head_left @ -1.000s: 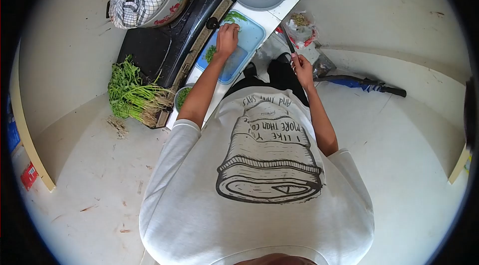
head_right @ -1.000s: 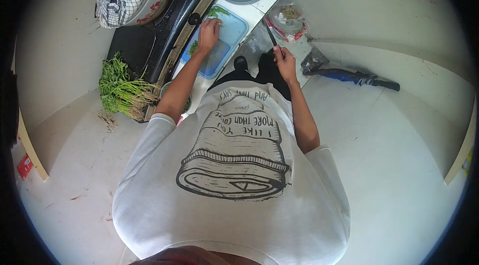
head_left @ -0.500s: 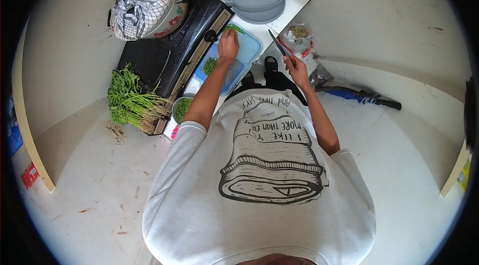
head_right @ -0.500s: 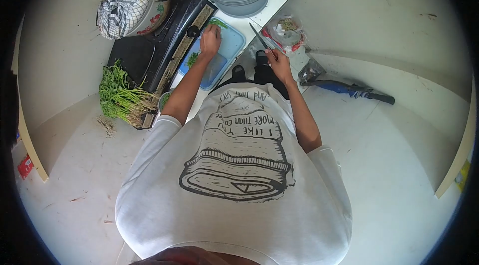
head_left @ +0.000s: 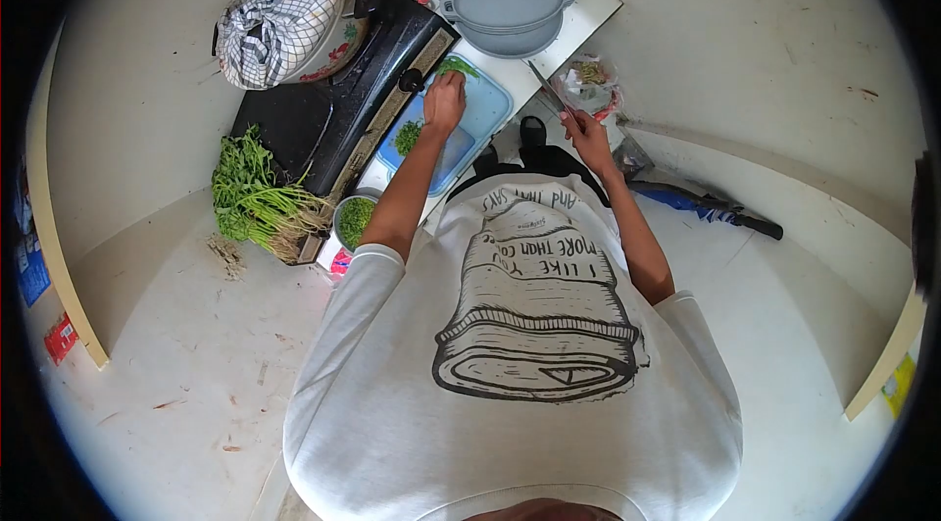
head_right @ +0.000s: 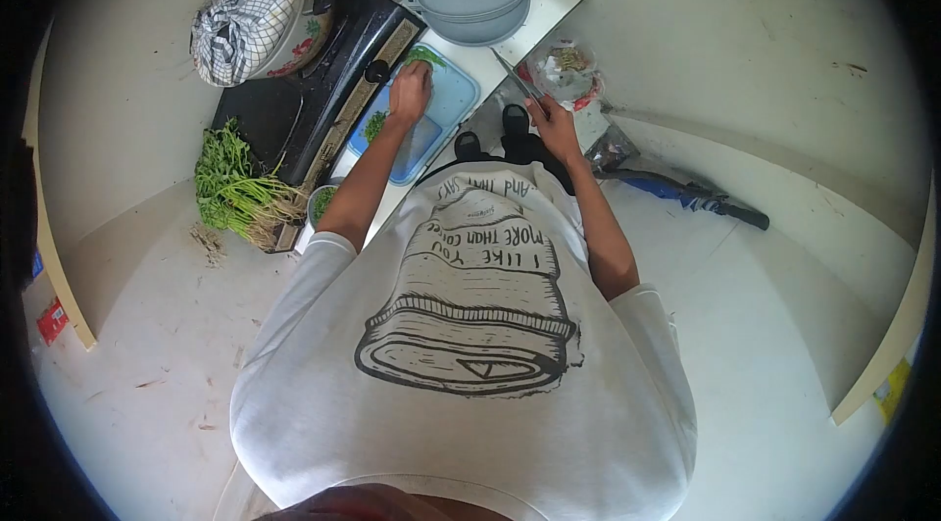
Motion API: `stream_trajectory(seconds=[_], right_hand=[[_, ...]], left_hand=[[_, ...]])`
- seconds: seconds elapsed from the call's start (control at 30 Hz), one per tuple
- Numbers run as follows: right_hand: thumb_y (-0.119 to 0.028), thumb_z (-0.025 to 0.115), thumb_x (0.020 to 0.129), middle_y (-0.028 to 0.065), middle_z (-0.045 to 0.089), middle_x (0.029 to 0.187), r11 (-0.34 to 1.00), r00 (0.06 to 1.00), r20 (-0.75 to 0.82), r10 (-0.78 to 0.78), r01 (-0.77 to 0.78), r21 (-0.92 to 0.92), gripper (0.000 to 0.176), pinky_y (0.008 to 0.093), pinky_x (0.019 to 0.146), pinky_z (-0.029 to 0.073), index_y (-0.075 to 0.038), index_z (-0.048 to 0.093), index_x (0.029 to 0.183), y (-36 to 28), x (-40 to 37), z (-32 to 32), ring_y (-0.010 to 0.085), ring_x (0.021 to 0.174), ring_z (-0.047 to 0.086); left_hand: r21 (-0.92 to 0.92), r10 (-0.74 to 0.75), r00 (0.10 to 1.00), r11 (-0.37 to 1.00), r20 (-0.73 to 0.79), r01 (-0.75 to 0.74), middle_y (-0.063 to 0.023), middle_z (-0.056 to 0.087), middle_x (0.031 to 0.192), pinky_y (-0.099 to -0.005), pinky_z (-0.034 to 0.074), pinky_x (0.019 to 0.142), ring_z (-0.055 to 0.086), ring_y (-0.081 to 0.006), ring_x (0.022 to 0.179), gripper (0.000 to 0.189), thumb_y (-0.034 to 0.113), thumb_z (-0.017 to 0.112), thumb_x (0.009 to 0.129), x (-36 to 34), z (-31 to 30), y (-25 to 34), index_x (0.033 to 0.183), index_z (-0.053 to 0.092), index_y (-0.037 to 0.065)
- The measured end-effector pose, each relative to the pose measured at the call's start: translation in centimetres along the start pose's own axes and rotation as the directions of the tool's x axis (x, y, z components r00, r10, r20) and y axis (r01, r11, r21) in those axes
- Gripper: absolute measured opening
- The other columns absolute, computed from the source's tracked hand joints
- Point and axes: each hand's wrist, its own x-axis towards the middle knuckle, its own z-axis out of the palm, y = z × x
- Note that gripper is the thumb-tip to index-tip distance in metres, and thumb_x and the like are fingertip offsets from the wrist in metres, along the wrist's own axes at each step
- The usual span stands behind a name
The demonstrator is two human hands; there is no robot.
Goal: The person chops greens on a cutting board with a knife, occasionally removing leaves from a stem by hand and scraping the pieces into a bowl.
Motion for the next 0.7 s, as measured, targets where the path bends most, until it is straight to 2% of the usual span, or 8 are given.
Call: stream_trajectory(seconds=[0.03,0.1,0.23,0.3,0.4,0.47,0.53,0.7], right_hand=[[-0.040,0.065,0.105,0.0101,0.066,0.071,1.000,1.000,0.002,0.001,-0.001,0.000,0.043,0.0340,0.063,0.048,0.003,0.069,0.100,0.0,0.1,-0.2,0.0139,0.064,0.058],[-0.042,0.064,0.105,0.0026,0.063,0.071,1.000,1.000,0.021,-0.002,0.002,0.016,0.044,0.0286,0.058,0.042,0.002,0.072,0.106,0.0,0.3,-0.4,0.0092,0.062,0.051],[-0.043,0.064,0.105,0.0033,0.062,0.070,1.000,0.999,0.045,-0.001,0.000,0.025,0.045,0.0290,0.058,0.042,0.002,0.070,0.102,-0.2,0.8,-0.8,0.0097,0.060,0.051],[-0.043,0.063,0.105,0.0109,0.066,0.071,0.999,0.998,0.061,-0.019,0.021,-0.031,0.045,0.0362,0.063,0.047,0.001,0.069,0.099,-0.4,0.9,-0.9,0.0171,0.062,0.060],[-0.046,0.062,0.105,0.0116,0.067,0.071,0.988,0.986,0.142,-0.086,0.102,-0.113,0.048,0.0380,0.065,0.049,0.001,0.070,0.100,-1.2,1.3,-0.5,0.0205,0.063,0.064],[-0.048,0.062,0.105,0.0125,0.068,0.072,0.981,0.974,0.213,-0.080,0.114,-0.154,0.049,0.0389,0.066,0.050,0.001,0.070,0.100,-2.4,1.7,0.1,0.0226,0.066,0.067],[-0.051,0.061,0.104,0.0153,0.071,0.073,0.966,0.946,0.319,-0.050,0.127,-0.223,0.053,0.0414,0.070,0.053,0.001,0.072,0.101,-3.3,2.4,0.8,0.0288,0.074,0.073],[-0.049,0.059,0.105,0.0199,0.070,0.074,0.951,0.931,0.354,-0.095,0.190,-0.244,0.053,0.0466,0.073,0.053,0.002,0.072,0.097,-5.0,4.1,2.9,0.0365,0.075,0.072]], left_hand=[[0.016,-0.018,1.000,1.000,-0.014,0.019,-0.0143,0.067,0.105,-0.0482,0.055,0.090,0.065,-0.0372,0.101,0.013,0.004,0.063,0.093,0.0,-0.1,0.2,0.105,0.069,0.004],[0.033,-0.041,0.999,0.999,-0.029,0.042,-0.0145,0.067,0.105,-0.0480,0.055,0.090,0.065,-0.0372,0.101,0.015,0.004,0.063,0.092,-0.1,-0.2,0.3,0.106,0.069,0.005],[0.018,-0.063,0.995,0.998,-0.076,0.064,-0.0156,0.067,0.106,-0.0477,0.055,0.091,0.065,-0.0370,0.103,0.018,0.002,0.063,0.090,-0.1,0.0,0.1,0.107,0.069,0.005],[0.029,-0.079,0.993,0.996,-0.084,0.081,-0.0158,0.067,0.106,-0.0477,0.055,0.092,0.065,-0.0368,0.104,0.020,0.002,0.063,0.090,-0.1,0.0,0.0,0.108,0.069,0.005],[0.054,-0.050,0.995,0.997,-0.089,0.055,-0.0164,0.067,0.108,-0.0473,0.056,0.093,0.065,-0.0369,0.106,0.026,0.001,0.063,0.088,0.3,0.2,-0.5,0.113,0.069,0.005],[0.102,-0.033,0.998,0.994,-0.049,0.038,-0.0178,0.067,0.106,-0.0481,0.055,0.090,0.065,-0.0386,0.107,0.025,0.004,0.064,0.094,0.4,0.5,-0.9,0.118,0.070,0.005],[0.093,-0.051,0.997,0.994,-0.065,0.057,-0.0180,0.068,0.106,-0.0483,0.055,0.090,0.066,-0.0391,0.105,0.024,0.003,0.064,0.093,0.6,0.5,-0.7,0.116,0.071,0.005],[-0.003,-0.104,0.981,0.995,-0.164,0.105,-0.0197,0.069,0.104,-0.0491,0.056,0.088,0.067,-0.0404,0.099,0.018,0.002,0.065,0.092,0.1,1.1,-0.4,0.107,0.073,0.003]])
